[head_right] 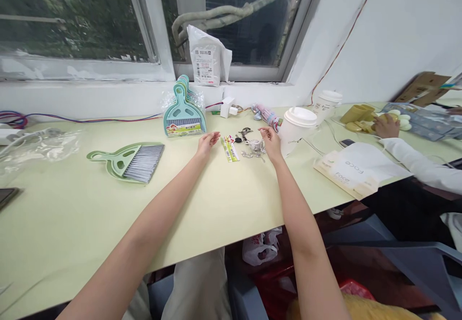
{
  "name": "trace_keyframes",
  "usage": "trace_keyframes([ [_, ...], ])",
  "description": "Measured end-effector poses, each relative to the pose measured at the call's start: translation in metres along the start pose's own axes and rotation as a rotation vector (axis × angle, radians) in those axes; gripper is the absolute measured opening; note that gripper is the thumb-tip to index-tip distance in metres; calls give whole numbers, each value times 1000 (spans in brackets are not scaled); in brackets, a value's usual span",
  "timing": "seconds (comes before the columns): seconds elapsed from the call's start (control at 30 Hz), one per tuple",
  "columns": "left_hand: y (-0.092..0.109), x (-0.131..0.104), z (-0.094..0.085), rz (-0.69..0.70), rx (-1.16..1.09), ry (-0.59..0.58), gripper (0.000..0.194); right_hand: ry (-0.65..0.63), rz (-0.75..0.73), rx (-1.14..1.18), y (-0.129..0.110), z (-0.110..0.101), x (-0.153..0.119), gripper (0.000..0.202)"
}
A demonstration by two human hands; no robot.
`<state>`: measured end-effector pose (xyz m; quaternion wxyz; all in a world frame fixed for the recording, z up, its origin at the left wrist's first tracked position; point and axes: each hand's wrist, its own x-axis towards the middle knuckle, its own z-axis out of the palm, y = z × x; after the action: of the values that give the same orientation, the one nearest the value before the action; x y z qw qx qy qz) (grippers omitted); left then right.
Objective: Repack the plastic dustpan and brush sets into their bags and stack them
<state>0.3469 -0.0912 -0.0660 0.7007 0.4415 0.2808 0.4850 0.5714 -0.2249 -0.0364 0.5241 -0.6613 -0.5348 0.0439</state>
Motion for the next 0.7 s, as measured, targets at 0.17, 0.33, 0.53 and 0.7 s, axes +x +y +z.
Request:
trace_keyframes([
  [0.17,-1,0,-1,10,-13,-11,13,181,28,47,-8,4,-4,42],
  [0.33,1,-3,-1,11,-1,-16,13,181,62,18,-13,4,-5,40],
  [0.53,2,-4,0,4,2,-16,14,125,36,-4,-11,4,-5,35],
  [0.7,0,-4,-1,21,1,-31,14,39,-102,-282,-18,3,-11,25],
])
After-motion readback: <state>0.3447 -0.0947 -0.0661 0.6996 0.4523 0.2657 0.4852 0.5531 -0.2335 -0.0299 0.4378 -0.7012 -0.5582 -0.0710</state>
